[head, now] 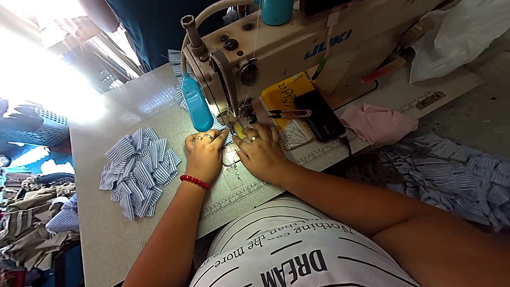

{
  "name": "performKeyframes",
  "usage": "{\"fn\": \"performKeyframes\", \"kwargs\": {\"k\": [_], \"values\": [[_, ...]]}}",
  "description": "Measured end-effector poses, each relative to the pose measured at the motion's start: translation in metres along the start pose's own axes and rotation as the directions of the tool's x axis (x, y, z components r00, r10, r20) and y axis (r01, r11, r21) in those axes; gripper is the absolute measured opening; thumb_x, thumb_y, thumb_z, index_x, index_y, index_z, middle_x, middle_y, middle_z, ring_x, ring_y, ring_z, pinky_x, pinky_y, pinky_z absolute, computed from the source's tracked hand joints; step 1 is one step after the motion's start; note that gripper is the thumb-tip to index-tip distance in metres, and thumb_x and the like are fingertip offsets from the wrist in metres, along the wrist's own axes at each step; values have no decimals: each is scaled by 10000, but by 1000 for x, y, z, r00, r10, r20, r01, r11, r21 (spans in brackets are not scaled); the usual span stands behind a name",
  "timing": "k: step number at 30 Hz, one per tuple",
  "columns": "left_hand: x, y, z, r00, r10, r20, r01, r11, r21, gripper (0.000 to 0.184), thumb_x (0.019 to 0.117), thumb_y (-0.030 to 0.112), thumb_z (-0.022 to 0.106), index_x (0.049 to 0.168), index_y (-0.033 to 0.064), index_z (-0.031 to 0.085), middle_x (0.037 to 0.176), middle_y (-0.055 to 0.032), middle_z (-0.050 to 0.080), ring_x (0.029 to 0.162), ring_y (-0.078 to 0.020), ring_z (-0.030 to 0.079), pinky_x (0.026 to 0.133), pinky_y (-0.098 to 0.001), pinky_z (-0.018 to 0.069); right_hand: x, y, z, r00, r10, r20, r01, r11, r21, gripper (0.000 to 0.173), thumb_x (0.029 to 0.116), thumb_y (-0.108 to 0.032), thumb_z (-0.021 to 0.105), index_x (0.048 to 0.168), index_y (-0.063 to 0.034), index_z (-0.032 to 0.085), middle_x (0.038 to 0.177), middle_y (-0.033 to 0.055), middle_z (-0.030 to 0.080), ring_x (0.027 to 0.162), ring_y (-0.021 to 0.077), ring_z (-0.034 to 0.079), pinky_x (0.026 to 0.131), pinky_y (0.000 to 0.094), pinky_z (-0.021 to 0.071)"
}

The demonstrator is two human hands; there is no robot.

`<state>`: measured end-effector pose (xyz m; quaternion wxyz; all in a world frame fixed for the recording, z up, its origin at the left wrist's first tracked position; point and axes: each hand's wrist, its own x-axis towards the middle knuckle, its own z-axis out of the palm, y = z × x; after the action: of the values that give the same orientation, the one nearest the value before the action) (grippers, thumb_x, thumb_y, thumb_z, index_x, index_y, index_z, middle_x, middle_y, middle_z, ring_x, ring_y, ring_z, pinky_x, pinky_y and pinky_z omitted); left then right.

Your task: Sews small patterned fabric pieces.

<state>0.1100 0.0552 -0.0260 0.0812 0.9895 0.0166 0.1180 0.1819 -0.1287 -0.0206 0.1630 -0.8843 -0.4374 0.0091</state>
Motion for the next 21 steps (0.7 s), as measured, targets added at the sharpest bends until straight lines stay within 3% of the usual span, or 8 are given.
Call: {"fn": "performKeyframes", "kwargs": {"k": [16,21], "values": [[13,-15,2,994,-96,45,92,993,79,425,1013,92,454,1334,221,700,1261,-86,698,1208,-317,626,1107,-620,321,-1,0,1,1000,-22,-13,22,1000,9,396,1044,-374,497,1368,-231,675,1429,117,593,1452,381,400,1152,666,277],[9,-7,-2,983,-183,15,181,981,75,388,1017,102,478,1329,172,697,1307,-99,684,1240,-337,611,1105,-621,341,0,4,8,991,-77,-107,83,995,56,357,1025,-336,519,1270,-188,732,1360,132,639,1407,401,455,1111,671,337]]}}
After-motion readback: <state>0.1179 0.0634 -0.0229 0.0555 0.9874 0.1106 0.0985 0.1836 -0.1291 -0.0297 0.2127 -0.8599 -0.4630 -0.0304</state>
